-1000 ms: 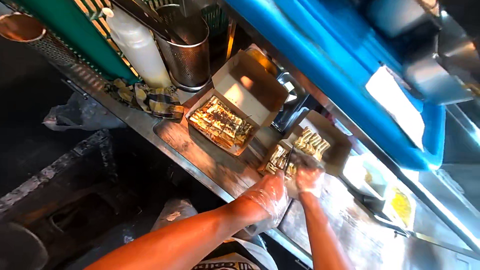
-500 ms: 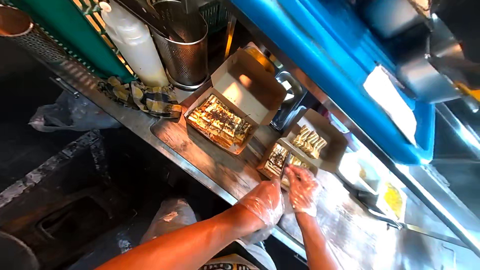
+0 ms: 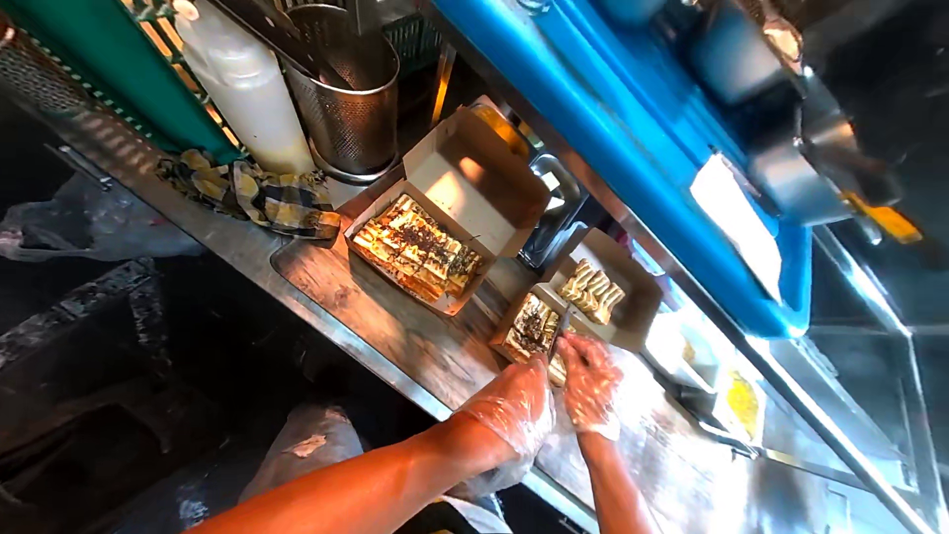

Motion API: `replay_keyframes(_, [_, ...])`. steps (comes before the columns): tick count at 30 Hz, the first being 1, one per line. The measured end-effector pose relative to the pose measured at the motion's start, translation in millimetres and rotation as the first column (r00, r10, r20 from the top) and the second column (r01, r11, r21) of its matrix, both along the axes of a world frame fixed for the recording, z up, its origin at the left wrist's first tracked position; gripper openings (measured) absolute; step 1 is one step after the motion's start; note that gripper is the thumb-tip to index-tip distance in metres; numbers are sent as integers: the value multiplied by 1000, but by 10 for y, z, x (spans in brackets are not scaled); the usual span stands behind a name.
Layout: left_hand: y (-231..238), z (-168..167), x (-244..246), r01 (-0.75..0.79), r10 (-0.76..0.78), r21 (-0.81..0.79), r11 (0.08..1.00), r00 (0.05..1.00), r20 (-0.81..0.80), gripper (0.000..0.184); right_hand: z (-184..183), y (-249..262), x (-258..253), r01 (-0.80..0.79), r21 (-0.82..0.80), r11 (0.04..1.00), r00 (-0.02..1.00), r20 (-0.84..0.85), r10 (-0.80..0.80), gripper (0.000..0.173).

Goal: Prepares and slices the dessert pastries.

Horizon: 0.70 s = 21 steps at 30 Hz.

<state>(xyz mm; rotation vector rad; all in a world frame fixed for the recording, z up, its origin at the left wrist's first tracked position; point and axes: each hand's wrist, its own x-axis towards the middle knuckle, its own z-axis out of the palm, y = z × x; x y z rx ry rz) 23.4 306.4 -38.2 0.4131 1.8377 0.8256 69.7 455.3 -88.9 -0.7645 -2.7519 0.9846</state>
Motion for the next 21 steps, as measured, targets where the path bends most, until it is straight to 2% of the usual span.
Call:
replay_keyframes(4, [123,-21,-180,20,-20,17,1000,1000,-17,35,-2,185,-273,12,87,996,995,100,-21,17])
replay_keyframes(7, [136,-65,-211,7,-7,60,998,1000,-4,36,70,96,-156,13,76,997,999,39,-16,16])
replay_keyframes(11, [284,-122,-80,28,-29,93,995,1000,2,36,-82,407,-138,58,77,995,997,40,-61,17])
replay_keyframes(13, [270,-147,-48,14,-17,109,994,1000,26,37,30,288,18,21,91,996,999,33,-24,17])
replay_keyframes(15, [222,-168,72,2,-5,108,994,1000,29,43,-6,189,147,18,29,999,1000,6,-18,16])
replay_keyframes(18, [303,-19,175,32,-36,62,998,997,74,45,-168,437,155,97,-8,995,993,68,-96,20])
replay_keyframes(19, [309,106,151,26,-31,43,999,990,140,44,-176,456,215,104,-12,995,993,64,-103,21])
replay_keyframes(21, [320,182,125,15,-20,35,999,989,146,40,-122,358,361,65,-38,997,998,0,-65,19])
